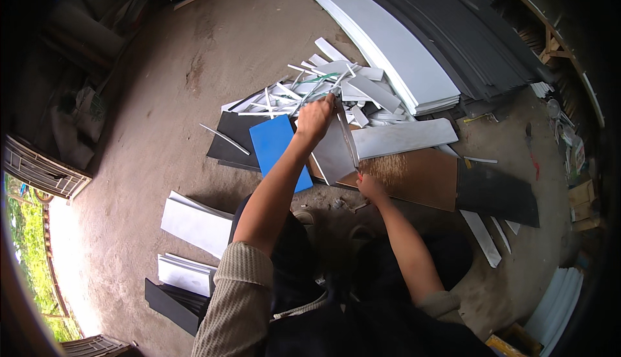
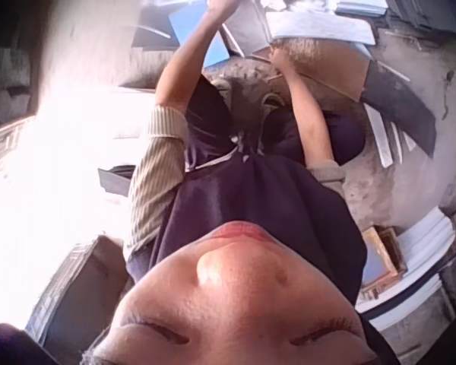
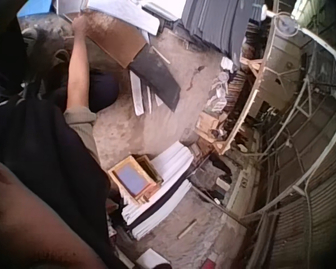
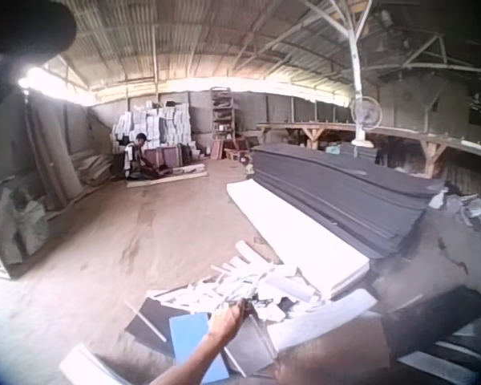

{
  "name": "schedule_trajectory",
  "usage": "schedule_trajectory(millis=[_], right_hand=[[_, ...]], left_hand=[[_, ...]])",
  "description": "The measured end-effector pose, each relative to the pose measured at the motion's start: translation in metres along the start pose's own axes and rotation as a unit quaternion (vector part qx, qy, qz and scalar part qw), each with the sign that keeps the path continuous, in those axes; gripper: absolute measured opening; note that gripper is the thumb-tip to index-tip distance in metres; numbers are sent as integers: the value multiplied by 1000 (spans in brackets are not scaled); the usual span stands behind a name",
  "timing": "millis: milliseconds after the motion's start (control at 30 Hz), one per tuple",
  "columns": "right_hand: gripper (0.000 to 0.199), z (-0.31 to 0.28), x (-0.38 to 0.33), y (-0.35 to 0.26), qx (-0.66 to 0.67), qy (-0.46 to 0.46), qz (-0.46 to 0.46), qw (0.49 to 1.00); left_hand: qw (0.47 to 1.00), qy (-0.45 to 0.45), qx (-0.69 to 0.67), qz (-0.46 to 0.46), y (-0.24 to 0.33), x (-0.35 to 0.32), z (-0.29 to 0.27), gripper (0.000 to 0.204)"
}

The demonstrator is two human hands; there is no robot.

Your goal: The person sits on the floor and uses a utility knife to cut white foam sheets to size, using a blue foam sheet as a template. They repeatedly align the template, cut along its edge, and stack the finished pieces.

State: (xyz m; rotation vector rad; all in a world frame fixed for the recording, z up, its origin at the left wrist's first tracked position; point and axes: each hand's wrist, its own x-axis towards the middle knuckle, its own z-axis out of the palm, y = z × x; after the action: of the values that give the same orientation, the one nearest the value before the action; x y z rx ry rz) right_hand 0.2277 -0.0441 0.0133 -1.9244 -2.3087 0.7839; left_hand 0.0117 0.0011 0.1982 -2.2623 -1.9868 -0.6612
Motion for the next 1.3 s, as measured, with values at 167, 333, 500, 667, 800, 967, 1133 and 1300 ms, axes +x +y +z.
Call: schedule_trajectory(millis=[167,333,500,667,800,967,1133,1300], right_hand=[[20,-92,1,-23,-192,101,-80,973],[17,-153,-20,-27,-389,82,-24,917],[13,-186,-36,-25,-270,210,-29,939],[21,-196,-37,-18,-144,205,-43,967],[29,-203,-33,11,-34,204,24,978],[39,-214,-26,40,159,178,-17,971],[31,-208,-11,31,270,200,-103,936],[29,-212,-7,28,318,128,-99,934]], left_hand=[[984,126,-113,-55,-18,2,-30,24],[954,171,-217,-117,8,-6,-40,24],[950,128,-284,2,60,-28,-24,23],[954,149,-256,-43,45,-23,-15,22],[932,219,-259,-129,18,-14,-32,23],[929,200,-290,-111,15,-11,-51,24],[927,177,-327,-55,8,-10,-58,21],[915,187,-353,-49,8,-12,-70,22]])
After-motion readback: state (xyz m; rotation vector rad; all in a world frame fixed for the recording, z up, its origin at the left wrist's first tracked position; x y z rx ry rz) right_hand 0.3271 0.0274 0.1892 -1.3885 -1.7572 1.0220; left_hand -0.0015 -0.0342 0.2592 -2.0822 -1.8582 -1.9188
